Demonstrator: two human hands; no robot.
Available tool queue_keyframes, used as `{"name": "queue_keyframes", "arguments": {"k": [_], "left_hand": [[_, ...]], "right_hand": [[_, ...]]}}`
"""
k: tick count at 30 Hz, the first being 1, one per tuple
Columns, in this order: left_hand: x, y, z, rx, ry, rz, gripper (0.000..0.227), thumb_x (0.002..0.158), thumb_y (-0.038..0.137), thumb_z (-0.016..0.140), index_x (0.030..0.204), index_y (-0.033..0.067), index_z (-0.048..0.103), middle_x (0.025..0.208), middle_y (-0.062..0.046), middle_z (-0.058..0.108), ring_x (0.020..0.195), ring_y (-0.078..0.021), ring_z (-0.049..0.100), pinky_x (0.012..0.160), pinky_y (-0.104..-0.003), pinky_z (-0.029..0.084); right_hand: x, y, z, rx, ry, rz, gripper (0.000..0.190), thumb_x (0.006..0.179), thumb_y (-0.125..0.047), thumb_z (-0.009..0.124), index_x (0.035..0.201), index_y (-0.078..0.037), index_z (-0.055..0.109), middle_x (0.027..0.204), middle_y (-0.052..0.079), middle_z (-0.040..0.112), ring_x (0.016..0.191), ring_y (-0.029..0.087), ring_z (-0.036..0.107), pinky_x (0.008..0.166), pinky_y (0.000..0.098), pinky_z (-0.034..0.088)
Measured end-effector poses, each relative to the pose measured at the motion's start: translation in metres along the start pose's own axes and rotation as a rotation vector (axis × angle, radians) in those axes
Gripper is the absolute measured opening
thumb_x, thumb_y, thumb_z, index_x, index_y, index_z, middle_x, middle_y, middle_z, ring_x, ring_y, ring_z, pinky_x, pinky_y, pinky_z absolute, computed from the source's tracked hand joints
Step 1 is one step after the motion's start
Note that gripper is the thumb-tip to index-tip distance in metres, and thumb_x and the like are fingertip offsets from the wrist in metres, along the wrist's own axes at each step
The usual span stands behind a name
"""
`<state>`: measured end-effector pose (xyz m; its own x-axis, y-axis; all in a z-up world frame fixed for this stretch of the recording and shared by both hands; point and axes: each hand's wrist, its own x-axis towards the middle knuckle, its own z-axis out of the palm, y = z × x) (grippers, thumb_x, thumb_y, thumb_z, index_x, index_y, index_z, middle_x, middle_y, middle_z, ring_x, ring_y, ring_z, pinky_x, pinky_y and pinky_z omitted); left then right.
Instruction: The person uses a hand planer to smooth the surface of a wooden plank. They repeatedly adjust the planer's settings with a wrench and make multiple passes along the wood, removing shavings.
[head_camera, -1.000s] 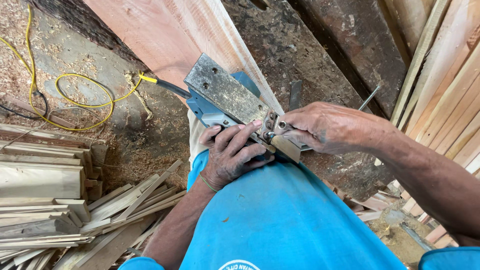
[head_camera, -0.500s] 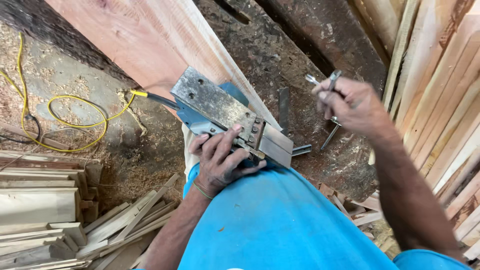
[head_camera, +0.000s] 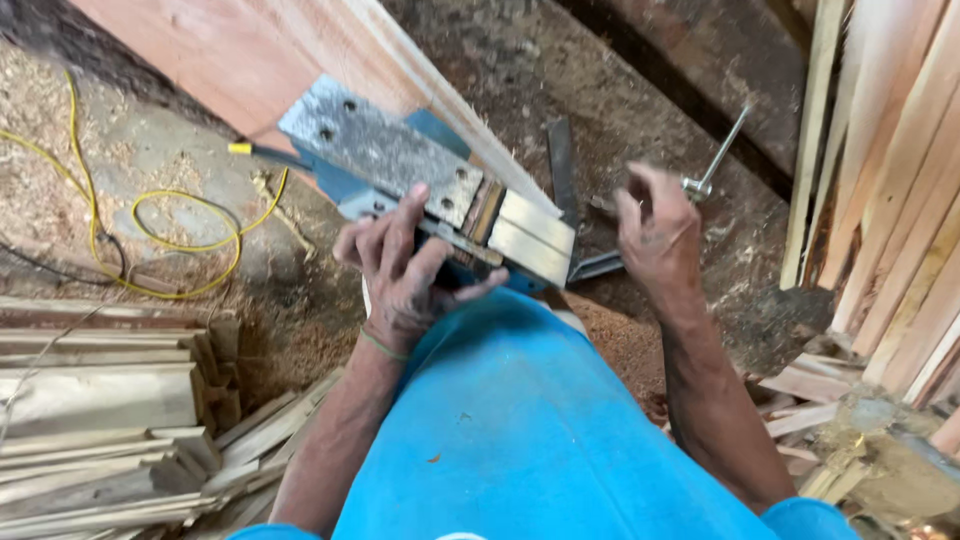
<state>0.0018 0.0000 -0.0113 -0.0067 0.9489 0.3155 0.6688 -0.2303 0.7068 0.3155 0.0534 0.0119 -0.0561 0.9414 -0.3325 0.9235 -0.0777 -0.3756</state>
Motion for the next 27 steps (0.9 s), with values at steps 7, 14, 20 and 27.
{"name": "queue_keyframes", "arguments": {"k": [7, 14, 20, 27], "left_hand": [[-0.012, 0.017, 0.017, 0.114, 0.002, 0.076, 0.064, 0.084, 0.062, 0.094, 0.108, 0.0206, 0.052, 0.147, -0.008, 0.058, 0.122, -0.0233, 0.053, 0.108, -0.049, 0.027], [-0.015, 0.023, 0.022, 0.177, -0.030, 0.064, 0.061, 0.086, 0.065, 0.089, 0.109, 0.0233, 0.051, 0.142, -0.007, 0.061, 0.117, -0.0237, 0.053, 0.108, -0.048, 0.025], [-0.017, 0.023, 0.023, 0.178, 0.006, 0.085, 0.060, 0.090, 0.064, 0.089, 0.109, 0.0224, 0.050, 0.142, -0.007, 0.061, 0.119, -0.0231, 0.053, 0.110, -0.049, 0.024], [-0.014, 0.026, 0.021, 0.188, 0.006, 0.050, 0.059, 0.087, 0.065, 0.089, 0.105, 0.0230, 0.051, 0.138, -0.010, 0.063, 0.117, -0.0236, 0.053, 0.109, -0.048, 0.027]], "right_hand": [[0.044, -0.087, 0.004, 0.407, -0.345, -0.238, 0.028, 0.099, -0.006, 0.060, 0.126, -0.004, 0.069, 0.106, 0.010, 0.064, 0.095, 0.021, 0.065, 0.084, 0.0337, 0.055], [0.048, -0.079, 0.013, 0.492, -0.398, -0.281, 0.031, 0.095, -0.007, 0.064, 0.126, -0.006, 0.070, 0.109, 0.009, 0.065, 0.103, 0.021, 0.067, 0.093, 0.0335, 0.056], [0.053, -0.074, 0.018, 0.586, -0.543, -0.049, 0.028, 0.093, -0.017, 0.072, 0.119, -0.007, 0.072, 0.110, 0.004, 0.068, 0.100, 0.017, 0.068, 0.087, 0.0331, 0.058], [0.068, -0.069, 0.005, 0.456, -0.528, -0.331, 0.026, 0.093, -0.011, 0.071, 0.118, -0.004, 0.072, 0.107, 0.009, 0.072, 0.099, 0.020, 0.072, 0.089, 0.0337, 0.060]]}}
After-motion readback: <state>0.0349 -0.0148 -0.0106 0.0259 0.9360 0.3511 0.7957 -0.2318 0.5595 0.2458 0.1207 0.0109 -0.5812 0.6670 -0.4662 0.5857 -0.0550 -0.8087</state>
